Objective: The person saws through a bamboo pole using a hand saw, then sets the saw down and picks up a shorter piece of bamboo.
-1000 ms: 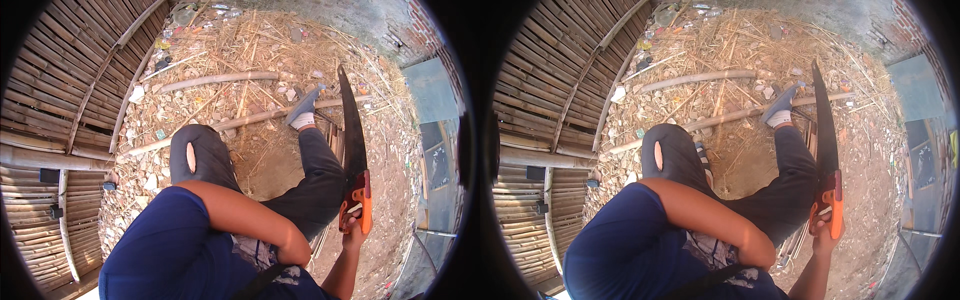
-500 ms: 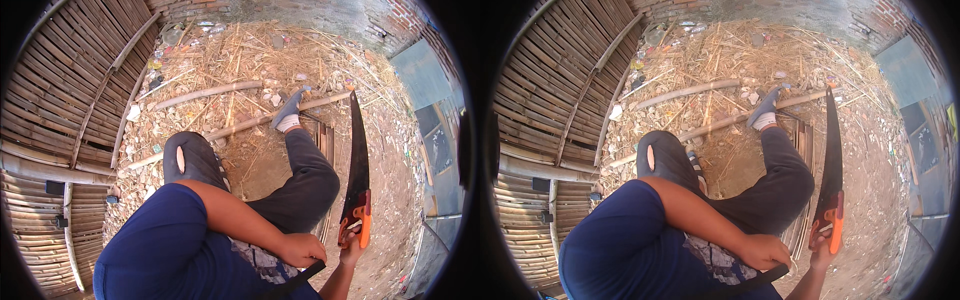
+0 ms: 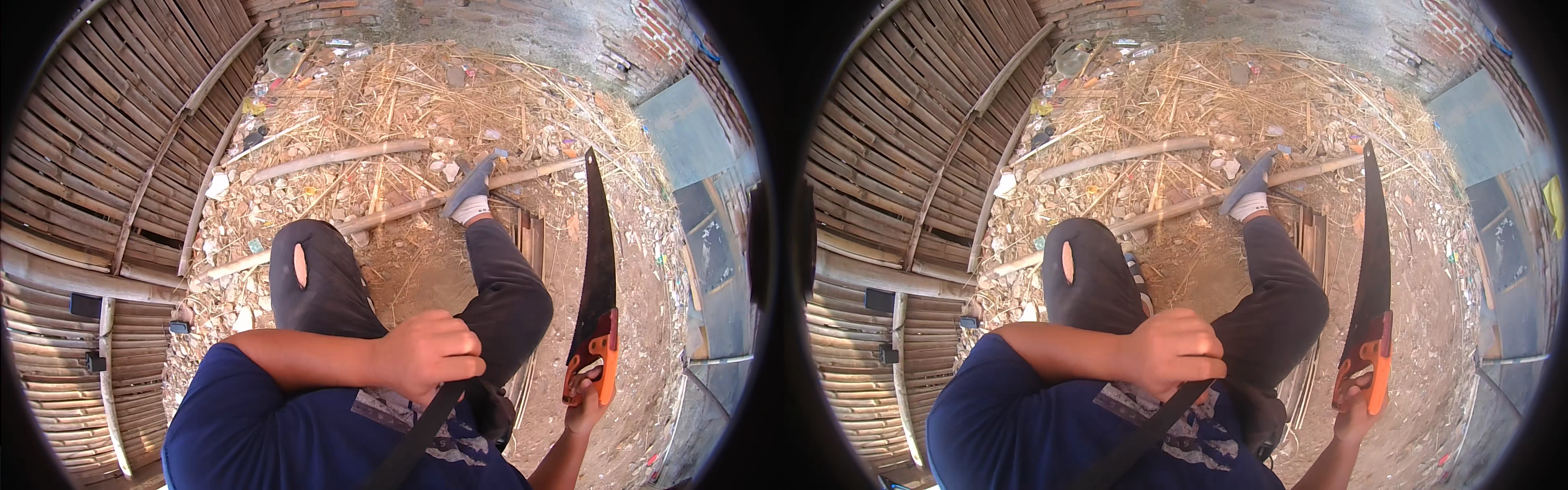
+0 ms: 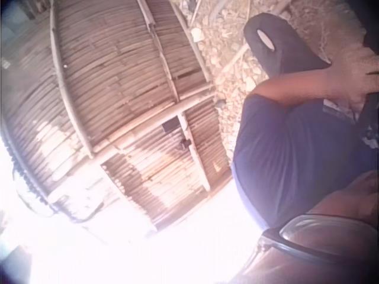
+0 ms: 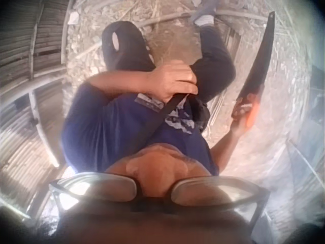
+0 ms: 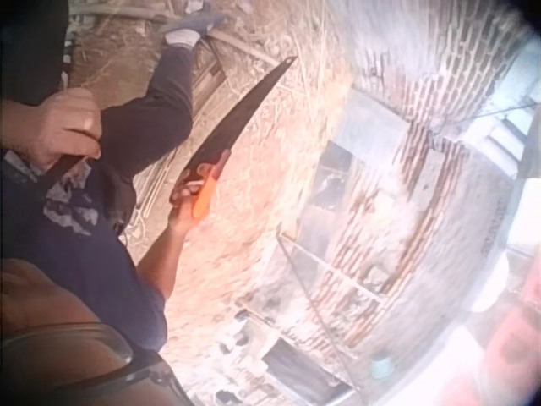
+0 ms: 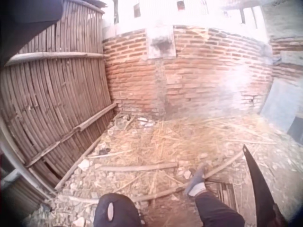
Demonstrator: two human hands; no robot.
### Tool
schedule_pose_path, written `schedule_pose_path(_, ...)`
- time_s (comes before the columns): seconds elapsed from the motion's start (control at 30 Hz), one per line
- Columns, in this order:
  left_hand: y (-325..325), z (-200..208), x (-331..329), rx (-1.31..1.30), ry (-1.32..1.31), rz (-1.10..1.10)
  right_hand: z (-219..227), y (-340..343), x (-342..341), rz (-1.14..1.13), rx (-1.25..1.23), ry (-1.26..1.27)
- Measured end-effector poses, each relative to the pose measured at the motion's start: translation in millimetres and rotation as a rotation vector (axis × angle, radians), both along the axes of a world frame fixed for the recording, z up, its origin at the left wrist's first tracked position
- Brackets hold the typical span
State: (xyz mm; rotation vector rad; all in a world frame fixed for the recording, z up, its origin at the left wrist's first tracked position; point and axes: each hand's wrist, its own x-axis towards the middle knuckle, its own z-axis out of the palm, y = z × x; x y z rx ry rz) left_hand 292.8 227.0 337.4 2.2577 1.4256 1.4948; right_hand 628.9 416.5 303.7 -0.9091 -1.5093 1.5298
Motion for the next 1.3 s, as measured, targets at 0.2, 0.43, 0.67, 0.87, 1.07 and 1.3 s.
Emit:
schedule_pose_path(0.2,-20,11,4,0.154,-0.152,-0.224,1,2,-68,0.057,0.035,0.013)
schedule_pose_path(0.43,-66,60,-71,0.287,0.202,-0.04,-12,-2,-90,0.247,-0.072,-0.063)
schedule_pose_path(0.67,-166,90,-110,0.513,0.657,0.711,4,-6,-110,0.338,-0.092,-0.102)
schedule_pose_path(0.87,-293,128,-130,0.948,1.04,0.914,4,1,-134,0.386,-0.086,-0.092)
schedule_pose_path(1.07,-310,104,-119,0.997,0.861,1.077,-13,4,-154,0.37,-0.066,-0.167)
schedule_pose_path(1.3,-302,-228,-55,-1.009,-0.981,1.276,-60,-11,-186,0.355,0.019,-0.136)
